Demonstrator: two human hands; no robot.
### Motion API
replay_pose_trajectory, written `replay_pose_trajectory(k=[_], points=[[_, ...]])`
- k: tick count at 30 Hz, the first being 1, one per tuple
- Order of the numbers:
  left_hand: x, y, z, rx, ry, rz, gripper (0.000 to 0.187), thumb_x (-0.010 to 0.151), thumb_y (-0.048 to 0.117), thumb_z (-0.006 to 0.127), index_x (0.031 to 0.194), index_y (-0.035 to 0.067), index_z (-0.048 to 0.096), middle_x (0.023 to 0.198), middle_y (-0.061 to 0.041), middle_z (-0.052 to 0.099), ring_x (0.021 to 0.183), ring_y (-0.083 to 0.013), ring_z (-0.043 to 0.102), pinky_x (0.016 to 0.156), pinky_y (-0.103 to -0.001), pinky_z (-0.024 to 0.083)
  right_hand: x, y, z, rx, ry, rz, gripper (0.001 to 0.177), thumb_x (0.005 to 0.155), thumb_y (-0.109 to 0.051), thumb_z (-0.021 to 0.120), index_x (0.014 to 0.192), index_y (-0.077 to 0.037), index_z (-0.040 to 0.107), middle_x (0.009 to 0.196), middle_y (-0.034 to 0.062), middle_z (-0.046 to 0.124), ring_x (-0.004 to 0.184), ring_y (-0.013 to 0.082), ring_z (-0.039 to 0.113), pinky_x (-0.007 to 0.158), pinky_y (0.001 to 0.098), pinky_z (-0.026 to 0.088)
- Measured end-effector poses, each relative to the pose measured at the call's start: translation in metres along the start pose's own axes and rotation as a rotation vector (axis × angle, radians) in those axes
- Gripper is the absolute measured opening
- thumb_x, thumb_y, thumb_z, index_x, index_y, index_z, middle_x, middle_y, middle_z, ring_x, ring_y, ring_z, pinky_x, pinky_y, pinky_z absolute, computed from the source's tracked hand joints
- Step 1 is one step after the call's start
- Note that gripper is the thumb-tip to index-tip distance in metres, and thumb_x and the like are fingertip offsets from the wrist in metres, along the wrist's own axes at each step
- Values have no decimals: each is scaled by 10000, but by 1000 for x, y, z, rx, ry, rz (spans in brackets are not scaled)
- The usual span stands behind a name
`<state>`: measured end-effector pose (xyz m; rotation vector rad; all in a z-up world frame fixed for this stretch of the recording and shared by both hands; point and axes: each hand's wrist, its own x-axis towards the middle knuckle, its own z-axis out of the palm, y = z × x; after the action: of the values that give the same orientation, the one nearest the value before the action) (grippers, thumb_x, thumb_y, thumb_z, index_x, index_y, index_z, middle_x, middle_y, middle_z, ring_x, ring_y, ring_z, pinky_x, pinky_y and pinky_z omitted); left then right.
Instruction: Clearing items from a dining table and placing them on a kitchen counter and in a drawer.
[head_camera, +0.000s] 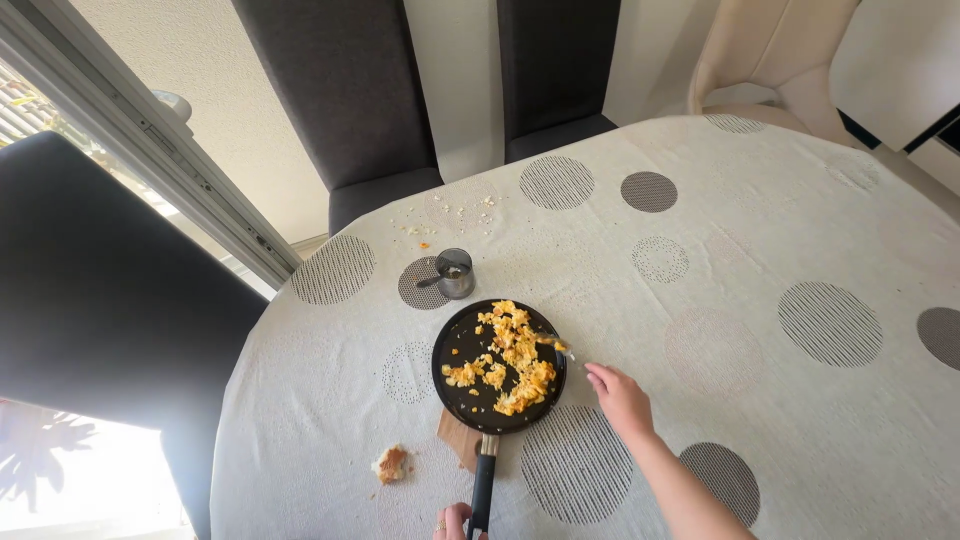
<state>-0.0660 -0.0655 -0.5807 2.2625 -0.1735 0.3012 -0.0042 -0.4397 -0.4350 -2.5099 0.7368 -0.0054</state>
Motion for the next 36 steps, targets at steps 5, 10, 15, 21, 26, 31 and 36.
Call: replay_pose_trajectory(k=[5,10,15,21,26,31,36], points=[[-2,35,-43,142,-313,-196,325,550,296,714,841,245,578,824,89,587,647,-180,577,608,-313,488,-49,-17,12,564,-105,397,403,1028,-284,529,1397,-259,688,881,-29,740,695,105,541,602,270,377],[-10,14,-54,187,-487,-169,328,646,216,723,911,273,537,1001,100,561,708,-203,588,621,-320,503,-99,-26,44,767,-123,417,441,1041,-135,537,1464,-217,629,1035,21,763,704,118,521,628,231,442],[4,16,-42,-445,-829,-1048,519,909,322,764,1297,151,465,1017,-89,780,691,-176,760,511,-268,517,-143,-58,57,698,-134,413,395,1030,-174,556,1383,-309,673,1009,-26,771,690,96,554,643,240,445],[-24,-77,5,47,-699,177,433,861,53,632,1273,91,502,964,-68,609,752,-262,605,691,-416,507,-150,-69,68,500,-32,253,468,996,-104,555,1418,-304,583,1255,-97,759,459,58,441,399,187,308],[33,53,-83,-775,-741,-910,395,1050,379,503,935,19,621,649,-99,507,532,-204,543,532,-313,479,-146,-66,85,463,37,239,474,994,-65,568,1385,-330,609,1243,-25,756,517,77,531,423,205,369],[57,76,-101,-778,-829,-762,437,1041,379,494,828,4,569,542,-137,594,510,-213,565,574,-328,467,-169,-72,85,511,72,262,537,999,-57,548,1452,-346,549,1293,9,741,446,66,412,397,189,338],[76,104,-118,-876,-841,-723,377,1072,309,433,829,29,496,579,-115,531,543,-208,547,572,-315,401,-198,-78,74,601,141,236,539,990,-24,504,1420,-324,627,1256,-64,794,454,81,329,458,252,292]])
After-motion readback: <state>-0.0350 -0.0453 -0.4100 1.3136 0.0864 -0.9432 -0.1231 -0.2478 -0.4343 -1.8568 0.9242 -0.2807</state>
